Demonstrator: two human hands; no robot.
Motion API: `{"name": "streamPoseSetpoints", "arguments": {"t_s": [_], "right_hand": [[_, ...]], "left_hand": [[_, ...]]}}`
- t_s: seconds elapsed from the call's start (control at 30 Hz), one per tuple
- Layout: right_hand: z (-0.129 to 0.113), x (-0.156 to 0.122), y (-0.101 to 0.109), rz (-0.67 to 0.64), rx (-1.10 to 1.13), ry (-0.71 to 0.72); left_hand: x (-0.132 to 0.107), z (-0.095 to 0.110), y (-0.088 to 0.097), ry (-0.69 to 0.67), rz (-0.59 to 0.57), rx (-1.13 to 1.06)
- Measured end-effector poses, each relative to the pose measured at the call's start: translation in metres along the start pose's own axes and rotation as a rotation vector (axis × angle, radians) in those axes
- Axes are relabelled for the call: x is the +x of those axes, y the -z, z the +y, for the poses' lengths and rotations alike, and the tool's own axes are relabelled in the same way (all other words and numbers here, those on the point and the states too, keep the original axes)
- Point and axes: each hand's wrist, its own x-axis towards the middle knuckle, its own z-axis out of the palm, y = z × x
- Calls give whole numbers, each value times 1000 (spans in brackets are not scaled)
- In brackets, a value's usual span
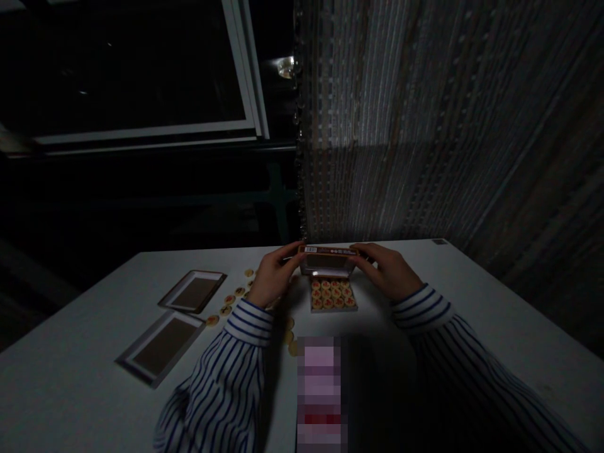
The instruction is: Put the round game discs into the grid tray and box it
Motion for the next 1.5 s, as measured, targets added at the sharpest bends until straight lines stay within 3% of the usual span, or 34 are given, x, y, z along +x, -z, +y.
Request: {"name": "streamPoseSetpoints", "arguments": {"t_s": [0.37, 0.63, 1.5], "right_hand": [[6, 21, 12, -126, 19, -8], [17, 33, 4, -193, 33, -9], [32, 35, -6, -304, -100, -74]], "left_hand": [[13, -9, -2, 1, -64, -7], [15, -20, -7, 9, -34, 37], [30, -44, -13, -23, -79, 171]]}}
